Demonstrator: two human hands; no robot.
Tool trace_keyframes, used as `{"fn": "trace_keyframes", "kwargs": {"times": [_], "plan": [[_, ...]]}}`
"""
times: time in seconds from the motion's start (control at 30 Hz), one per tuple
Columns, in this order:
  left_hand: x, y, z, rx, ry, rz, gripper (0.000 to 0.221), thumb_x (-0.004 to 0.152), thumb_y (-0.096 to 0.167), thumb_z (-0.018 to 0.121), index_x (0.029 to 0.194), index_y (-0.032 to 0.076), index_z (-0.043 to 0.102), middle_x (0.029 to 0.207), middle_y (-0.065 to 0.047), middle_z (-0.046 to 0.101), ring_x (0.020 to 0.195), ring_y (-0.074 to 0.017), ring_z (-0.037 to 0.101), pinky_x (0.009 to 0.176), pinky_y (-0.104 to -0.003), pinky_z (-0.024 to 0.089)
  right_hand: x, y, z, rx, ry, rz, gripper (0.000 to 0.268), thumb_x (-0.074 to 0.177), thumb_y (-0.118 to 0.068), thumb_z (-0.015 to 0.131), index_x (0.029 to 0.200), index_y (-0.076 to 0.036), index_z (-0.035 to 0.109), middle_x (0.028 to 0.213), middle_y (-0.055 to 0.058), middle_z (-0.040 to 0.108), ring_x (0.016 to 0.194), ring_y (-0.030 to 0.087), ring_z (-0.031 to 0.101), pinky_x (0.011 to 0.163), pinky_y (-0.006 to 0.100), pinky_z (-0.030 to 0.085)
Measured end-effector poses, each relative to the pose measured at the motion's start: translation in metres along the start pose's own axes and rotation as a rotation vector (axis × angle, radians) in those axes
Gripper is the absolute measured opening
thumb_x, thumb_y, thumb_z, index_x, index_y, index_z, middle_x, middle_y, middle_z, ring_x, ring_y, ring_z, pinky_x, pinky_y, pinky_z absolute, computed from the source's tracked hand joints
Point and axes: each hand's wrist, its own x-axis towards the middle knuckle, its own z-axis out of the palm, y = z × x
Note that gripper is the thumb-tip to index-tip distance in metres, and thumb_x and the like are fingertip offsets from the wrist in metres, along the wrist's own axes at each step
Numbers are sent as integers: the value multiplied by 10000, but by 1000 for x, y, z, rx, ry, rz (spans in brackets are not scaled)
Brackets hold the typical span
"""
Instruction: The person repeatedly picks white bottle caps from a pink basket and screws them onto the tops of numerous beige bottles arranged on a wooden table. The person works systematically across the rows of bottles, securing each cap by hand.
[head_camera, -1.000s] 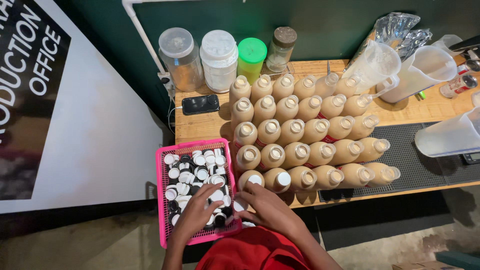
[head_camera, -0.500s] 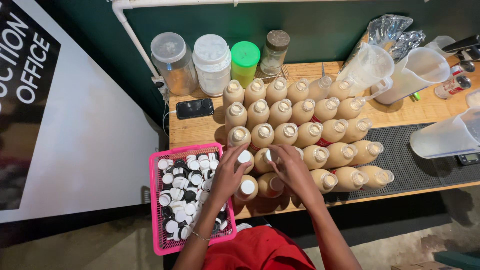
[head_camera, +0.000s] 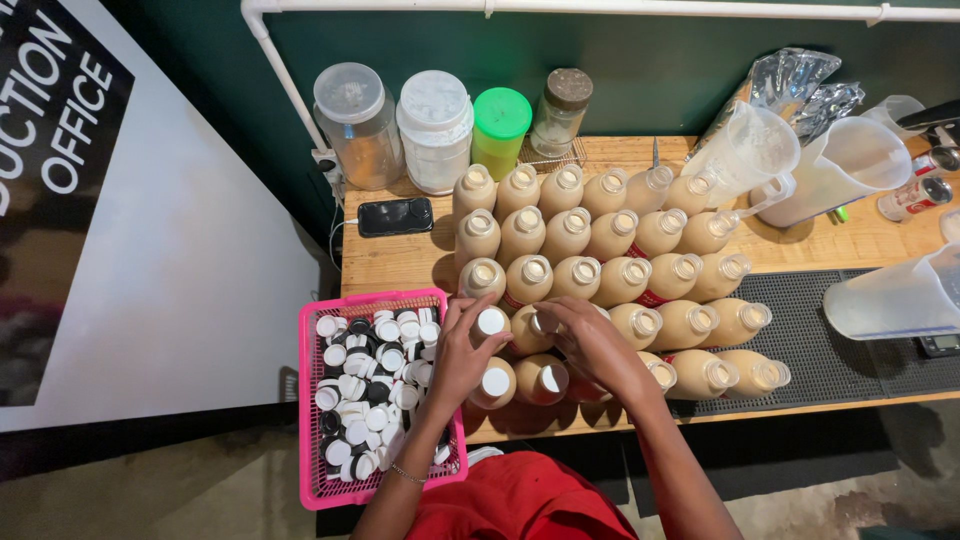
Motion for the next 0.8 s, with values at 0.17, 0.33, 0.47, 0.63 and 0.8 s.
{"fn": "trace_keyframes", "kwargs": {"times": [0.17,0.33,0.47,0.63,0.8], "plan": [[1,-5,3,-15,-8,-120,558,790,322,906,1275,144,696,1213,-42,544,1356,-296,581,1199,-425,419,4,18,5,-43,-30,-3,531,883,-91,728,1401,-113,611,1286,113,671,1219,365,633,1044,452,525],[3,-2,0,18,-59,-118,557,799,332,896,1282,171,669,1222,-35,531,1357,-300,576,1194,-432,426,7,14,0,-39,-56,-43,516,883,-62,713,1388,-123,628,1261,101,676,1204,362,632,1029,449,524],[2,25,-20,-13,-163,-35,621,892,102,765,1477,132,558,1284,-117,580,1361,-355,570,1177,-479,426,8,12,-3,-54,-70,-70,502,868,-41,719,1358,-110,633,1225,117,682,1155,369,630,1015,455,526],[0,18,-26,-3,-208,42,618,919,57,703,1510,85,525,1369,-149,610,1379,-357,562,1166,-478,437,6,10,-4,-100,-74,-61,507,869,-78,736,1360,-132,624,1201,96,671,1132,342,629,995,424,542],[3,3,-22,99,-160,41,493,871,214,832,1317,84,667,1248,-65,622,1300,-304,631,1132,-424,497,5,18,0,-180,-82,10,525,899,-156,727,1403,-152,580,1177,67,636,1129,304,625,952,411,570]]}}
